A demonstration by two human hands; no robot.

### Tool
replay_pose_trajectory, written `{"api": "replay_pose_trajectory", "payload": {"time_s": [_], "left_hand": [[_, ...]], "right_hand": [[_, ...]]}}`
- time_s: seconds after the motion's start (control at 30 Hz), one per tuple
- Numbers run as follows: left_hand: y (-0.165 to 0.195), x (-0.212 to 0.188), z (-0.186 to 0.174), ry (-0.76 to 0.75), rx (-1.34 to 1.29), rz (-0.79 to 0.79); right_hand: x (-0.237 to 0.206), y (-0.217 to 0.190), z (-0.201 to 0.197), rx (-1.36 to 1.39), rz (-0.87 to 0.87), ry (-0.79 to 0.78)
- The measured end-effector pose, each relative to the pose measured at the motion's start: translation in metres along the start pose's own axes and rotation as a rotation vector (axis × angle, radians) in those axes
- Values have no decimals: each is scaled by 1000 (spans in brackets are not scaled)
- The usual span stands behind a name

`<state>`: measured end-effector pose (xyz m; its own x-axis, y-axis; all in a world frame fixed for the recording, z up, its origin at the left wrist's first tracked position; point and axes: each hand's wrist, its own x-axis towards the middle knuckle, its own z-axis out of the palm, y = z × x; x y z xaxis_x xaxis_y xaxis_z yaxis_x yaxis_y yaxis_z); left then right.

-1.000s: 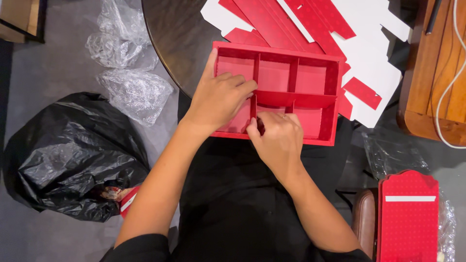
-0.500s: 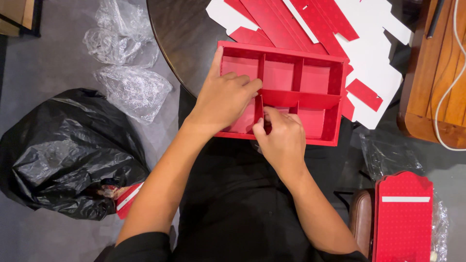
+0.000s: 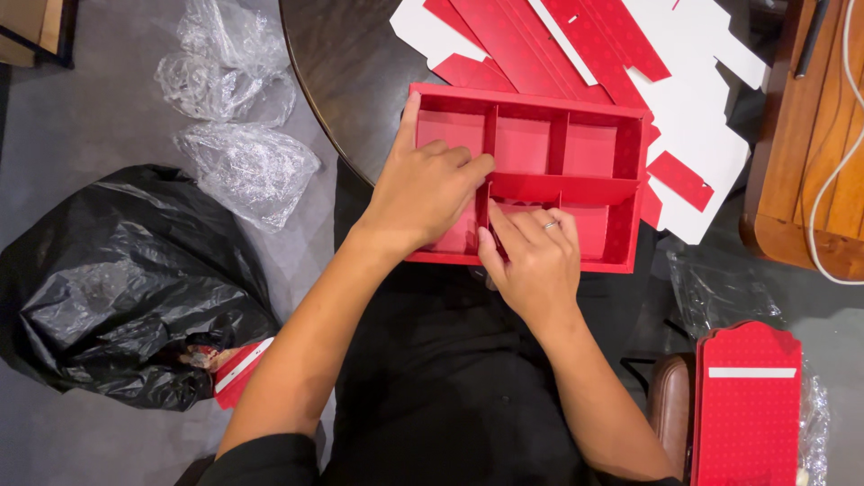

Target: The person assembles red cardboard boxes by folding and inserting dividers to create compartments. They then handle white cardboard pieces, folding them into box shapes. The task is performed by hand on a round table in a kitchen-like area.

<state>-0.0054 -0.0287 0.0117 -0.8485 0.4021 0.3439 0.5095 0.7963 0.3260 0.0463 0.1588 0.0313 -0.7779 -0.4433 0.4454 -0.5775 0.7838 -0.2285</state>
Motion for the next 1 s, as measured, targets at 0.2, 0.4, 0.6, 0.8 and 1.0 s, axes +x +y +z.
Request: {"api": "replay_pose_trajectory", "payload": {"time_s": [0.2,0.4,0.6,0.8,1.0], "left_hand": [[0,1,-1,5,-25,13],[-1,1,0,8,-52,10],[-2,5,-5,-6,-65,52],[-3,11,-7,-27,-69,88],[-5,13,-7,-54,-37,157]], "right_hand": [[3,1,-1,-52,-8,-12],[4,1,0,-34,15,-10],[2,1,0,5,31,9],[3,1,1,-5,44,-1],[5,0,-1,19,53,-8]]}}
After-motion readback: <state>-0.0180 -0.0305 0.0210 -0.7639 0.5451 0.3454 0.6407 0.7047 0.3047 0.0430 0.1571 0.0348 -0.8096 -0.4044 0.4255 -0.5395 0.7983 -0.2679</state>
